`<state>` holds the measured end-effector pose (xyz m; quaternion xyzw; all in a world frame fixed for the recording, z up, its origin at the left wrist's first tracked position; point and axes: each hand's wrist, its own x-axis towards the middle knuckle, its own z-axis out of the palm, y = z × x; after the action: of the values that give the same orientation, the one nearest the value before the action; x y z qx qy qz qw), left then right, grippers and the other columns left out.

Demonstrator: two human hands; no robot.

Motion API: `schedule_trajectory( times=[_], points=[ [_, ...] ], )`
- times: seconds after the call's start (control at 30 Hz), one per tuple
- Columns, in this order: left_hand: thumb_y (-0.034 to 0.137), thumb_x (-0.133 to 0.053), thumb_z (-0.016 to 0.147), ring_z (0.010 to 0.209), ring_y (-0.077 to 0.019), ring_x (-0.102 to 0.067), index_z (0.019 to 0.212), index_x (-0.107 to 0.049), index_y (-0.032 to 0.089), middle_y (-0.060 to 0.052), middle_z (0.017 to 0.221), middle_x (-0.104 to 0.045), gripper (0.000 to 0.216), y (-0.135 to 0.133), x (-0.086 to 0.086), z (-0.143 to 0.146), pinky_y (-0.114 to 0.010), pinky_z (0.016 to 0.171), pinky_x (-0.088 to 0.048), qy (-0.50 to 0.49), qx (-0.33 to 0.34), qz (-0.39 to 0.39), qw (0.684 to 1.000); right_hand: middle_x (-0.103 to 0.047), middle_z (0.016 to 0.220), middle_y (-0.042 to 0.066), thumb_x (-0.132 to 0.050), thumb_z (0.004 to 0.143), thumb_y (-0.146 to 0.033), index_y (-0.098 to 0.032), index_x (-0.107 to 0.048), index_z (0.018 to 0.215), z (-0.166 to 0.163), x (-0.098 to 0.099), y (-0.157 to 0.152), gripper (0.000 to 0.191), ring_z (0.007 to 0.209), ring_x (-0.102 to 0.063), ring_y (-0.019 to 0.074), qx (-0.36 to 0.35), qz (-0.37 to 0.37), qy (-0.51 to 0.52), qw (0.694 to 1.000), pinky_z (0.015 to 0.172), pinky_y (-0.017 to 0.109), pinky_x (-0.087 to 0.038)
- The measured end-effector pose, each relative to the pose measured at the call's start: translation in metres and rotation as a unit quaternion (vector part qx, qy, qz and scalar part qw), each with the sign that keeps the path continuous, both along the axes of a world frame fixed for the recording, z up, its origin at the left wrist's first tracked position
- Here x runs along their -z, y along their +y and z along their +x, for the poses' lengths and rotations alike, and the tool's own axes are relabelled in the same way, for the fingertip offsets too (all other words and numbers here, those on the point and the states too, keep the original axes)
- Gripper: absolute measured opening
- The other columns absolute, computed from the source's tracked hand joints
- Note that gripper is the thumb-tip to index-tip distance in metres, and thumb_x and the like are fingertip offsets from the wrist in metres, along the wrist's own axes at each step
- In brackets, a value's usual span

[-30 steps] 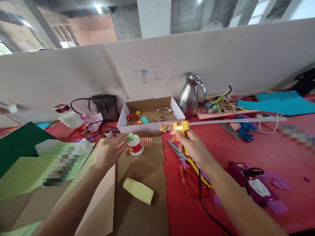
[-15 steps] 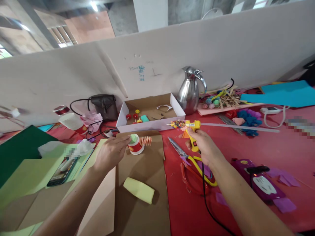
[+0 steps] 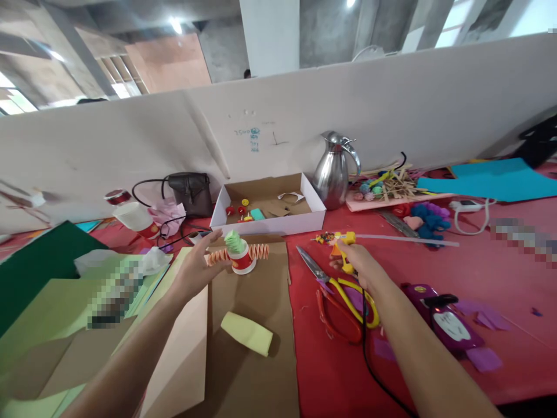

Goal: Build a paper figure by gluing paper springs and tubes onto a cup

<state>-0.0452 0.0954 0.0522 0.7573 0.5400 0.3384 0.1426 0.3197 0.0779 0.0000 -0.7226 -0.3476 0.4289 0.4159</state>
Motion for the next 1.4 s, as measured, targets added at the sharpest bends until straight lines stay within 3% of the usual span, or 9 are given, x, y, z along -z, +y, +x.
schedule_trajectory(
  times=[0.13,0.23,0.3,0.37,0.43,0.5,0.67,0.97,1.4],
  points=[
    [0.029,-0.074,0.067,0.129,-0.0305,-0.049,0.133,-0.048,0.019,-0.013,0.138,-0.055,0.072,-0.002,0.013,0.002,-0.046,0.105,-0.04,-0.025,-0.05,-0.024,0.998,-0.071,0.074,0.015,-0.052,0.089,-0.032,-0.016,-0.063,0.076,0.011,0.006,-0.001,0.024,0.085,-0.07,0.029,0.008,-0.029,-0.143,0.989,0.077,0.04,-0.054],
    [0.029,-0.077,0.064,0.128,-0.0311,-0.048,0.132,-0.048,0.02,-0.011,0.134,-0.059,0.074,-0.002,0.02,0.007,-0.046,0.105,-0.038,-0.013,-0.063,-0.026,0.998,-0.068,0.103,0.027,-0.057,0.083,-0.025,-0.011,-0.067,0.082,0.006,-0.003,-0.01,0.017,0.118,-0.054,0.0421,0.032,-0.015,-0.281,0.959,0.096,0.056,-0.039],
    [0.029,-0.078,0.063,0.125,-0.0314,-0.049,0.132,-0.048,0.02,-0.009,0.131,-0.061,0.076,-0.001,0.023,0.011,-0.045,0.103,-0.038,-0.013,-0.075,-0.034,0.997,-0.062,0.116,0.029,-0.056,0.082,-0.023,-0.01,-0.067,0.092,-0.011,-0.017,-0.015,0.02,0.124,-0.047,0.0448,0.017,0.051,-0.404,0.913,0.098,0.061,-0.033],
    [0.032,-0.08,0.062,0.122,-0.0318,-0.049,0.129,-0.049,0.022,-0.008,0.129,-0.063,0.075,-0.001,0.025,0.016,-0.045,0.101,-0.038,-0.02,-0.094,-0.041,0.995,-0.066,0.11,0.022,-0.056,0.084,-0.026,-0.014,-0.068,0.095,-0.04,-0.033,-0.014,0.02,0.114,-0.054,0.0387,-0.068,0.164,-0.473,0.863,0.096,0.055,-0.038],
    [0.034,-0.081,0.061,0.121,-0.0326,-0.048,0.125,-0.051,0.024,-0.006,0.127,-0.064,0.07,-0.001,0.026,0.021,-0.046,0.098,-0.037,-0.021,-0.113,-0.045,0.992,-0.07,0.1,0.011,-0.058,0.085,-0.029,-0.02,-0.068,0.09,-0.076,-0.047,-0.006,0.014,0.103,-0.061,0.029,-0.177,0.266,-0.4,0.859,0.095,0.044,-0.042],
    [0.034,-0.079,0.064,0.12,-0.0337,-0.047,0.121,-0.053,0.026,-0.006,0.123,-0.066,0.064,-0.002,0.026,0.025,-0.048,0.095,-0.036,-0.005,-0.127,-0.042,0.991,-0.071,0.102,0.006,-0.061,0.084,-0.037,-0.023,-0.066,0.094,-0.111,-0.055,0.008,0.017,0.1,-0.063,0.0245,-0.256,0.295,-0.288,0.875,0.091,0.04,-0.045],
    [0.035,-0.07,0.075,0.114,-0.0338,-0.049,0.119,-0.051,0.024,-0.009,0.11,-0.07,0.049,-0.002,0.029,0.027,-0.045,0.086,-0.035,0.038,-0.115,0.01,0.993,-0.067,0.108,0.005,-0.077,0.069,-0.029,-0.022,-0.056,0.101,-0.162,-0.051,0.045,0.04,0.106,-0.061,0.0226,-0.323,0.33,-0.189,0.867,0.093,0.039,-0.045],
    [0.031,-0.069,0.075,0.119,-0.0341,-0.048,0.124,-0.046,0.022,-0.012,0.121,-0.065,0.055,-0.001,0.032,0.022,-0.044,0.085,-0.034,0.066,-0.102,0.034,0.992,-0.068,0.104,0.005,-0.079,0.066,-0.019,-0.022,-0.05,0.107,-0.166,-0.057,0.069,0.051,0.101,-0.064,0.0207,-0.46,0.292,-0.204,0.814,0.086,0.034,-0.047],
    [0.032,-0.071,0.075,0.119,-0.0346,-0.046,0.125,-0.046,0.021,-0.012,0.117,-0.067,0.057,-0.003,0.031,0.022,-0.045,0.089,-0.032,0.079,-0.094,0.019,0.992,-0.066,0.107,0.006,-0.072,0.066,-0.01,-0.021,-0.053,0.112,-0.17,-0.074,0.083,0.051,0.099,-0.063,0.0207,-0.534,0.314,-0.292,0.729,0.083,0.031,-0.046]
  ],
)
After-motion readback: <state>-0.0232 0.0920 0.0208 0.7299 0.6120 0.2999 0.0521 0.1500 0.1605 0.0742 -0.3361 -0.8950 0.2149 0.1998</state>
